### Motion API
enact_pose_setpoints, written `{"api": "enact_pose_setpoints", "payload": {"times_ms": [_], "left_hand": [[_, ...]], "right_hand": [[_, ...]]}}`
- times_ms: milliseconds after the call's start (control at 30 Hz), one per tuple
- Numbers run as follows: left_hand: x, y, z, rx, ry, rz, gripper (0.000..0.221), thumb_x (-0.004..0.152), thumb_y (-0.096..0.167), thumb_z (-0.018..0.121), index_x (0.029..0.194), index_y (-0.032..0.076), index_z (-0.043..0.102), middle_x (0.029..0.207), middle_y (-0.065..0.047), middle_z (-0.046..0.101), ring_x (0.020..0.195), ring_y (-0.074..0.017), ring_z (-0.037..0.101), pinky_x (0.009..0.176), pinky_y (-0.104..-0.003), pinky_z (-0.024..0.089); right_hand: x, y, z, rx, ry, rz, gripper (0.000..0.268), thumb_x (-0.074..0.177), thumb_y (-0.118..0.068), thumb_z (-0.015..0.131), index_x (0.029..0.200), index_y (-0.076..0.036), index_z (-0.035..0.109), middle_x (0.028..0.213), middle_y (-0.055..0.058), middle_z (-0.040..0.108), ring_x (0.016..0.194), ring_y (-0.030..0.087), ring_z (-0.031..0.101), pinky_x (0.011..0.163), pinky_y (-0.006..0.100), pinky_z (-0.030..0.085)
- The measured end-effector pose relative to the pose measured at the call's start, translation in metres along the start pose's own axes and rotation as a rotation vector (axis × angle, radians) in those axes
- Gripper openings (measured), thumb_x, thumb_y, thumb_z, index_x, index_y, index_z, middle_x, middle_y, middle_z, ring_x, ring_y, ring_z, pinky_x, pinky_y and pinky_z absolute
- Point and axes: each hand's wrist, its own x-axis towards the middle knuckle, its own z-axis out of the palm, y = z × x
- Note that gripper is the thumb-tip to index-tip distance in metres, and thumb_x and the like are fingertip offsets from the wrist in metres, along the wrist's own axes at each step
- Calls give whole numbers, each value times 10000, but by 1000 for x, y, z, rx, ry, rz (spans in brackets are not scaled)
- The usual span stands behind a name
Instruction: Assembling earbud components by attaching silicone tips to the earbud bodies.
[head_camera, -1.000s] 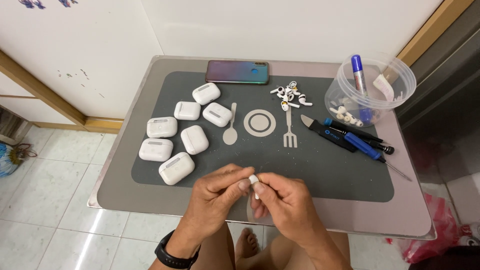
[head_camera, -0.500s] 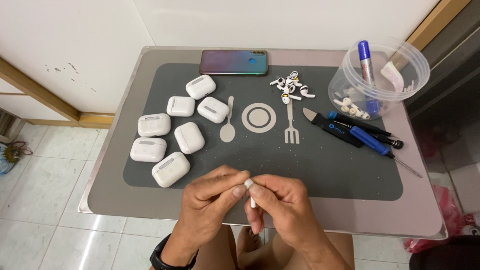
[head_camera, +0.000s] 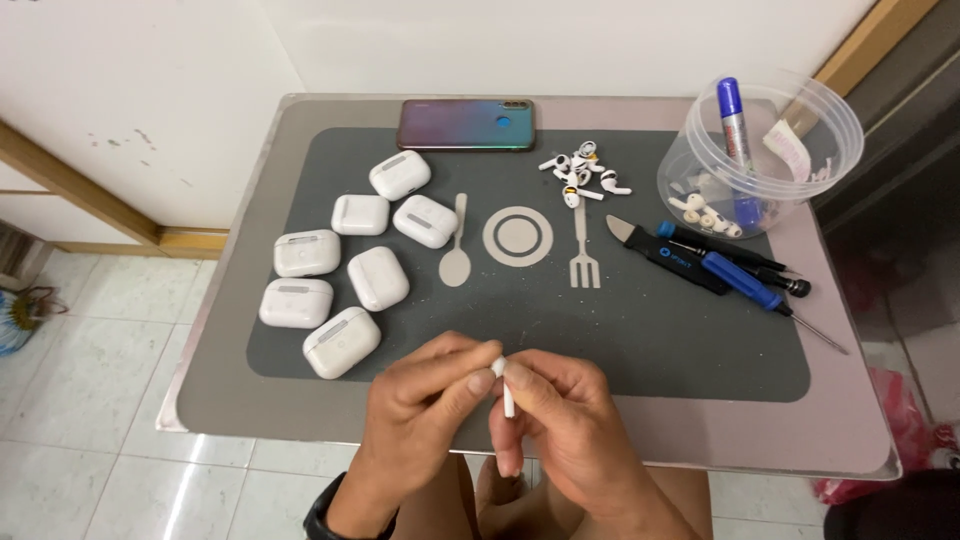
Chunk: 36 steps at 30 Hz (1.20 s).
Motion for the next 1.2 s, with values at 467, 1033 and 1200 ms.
{"api": "enact_pose_setpoints", "payload": {"times_ms": [467, 1033, 1200], "left_hand": [[5, -3, 6, -252, 71, -254, 248, 948, 86, 679, 1163, 5, 772, 907, -90, 717, 813, -165, 689, 767, -261, 597], [5, 1, 4, -375, 85, -317, 234, 980, 130, 644, 860, -14, 784, 698, -62, 698, 637, -155, 595, 611, -307, 534], [-3, 0, -2, -375, 19, -168, 199, 907, 40, 726, 1089, 13, 802, 833, -90, 682, 731, -182, 644, 690, -295, 587]], "right_hand": [[9, 1, -6, 126, 45, 166, 315, 1006, -216, 590, 840, 36, 681, 580, 170, 640, 407, 261, 600, 367, 331, 463], [-1, 5, -8, 154, 26, 218, 344, 1010, -232, 596, 814, 34, 689, 598, 117, 622, 424, 162, 564, 417, 282, 431], [-7, 6, 0, 18, 21, 74, 378, 1021, -241, 563, 743, 4, 642, 577, 120, 616, 403, 205, 530, 404, 313, 403]]}}
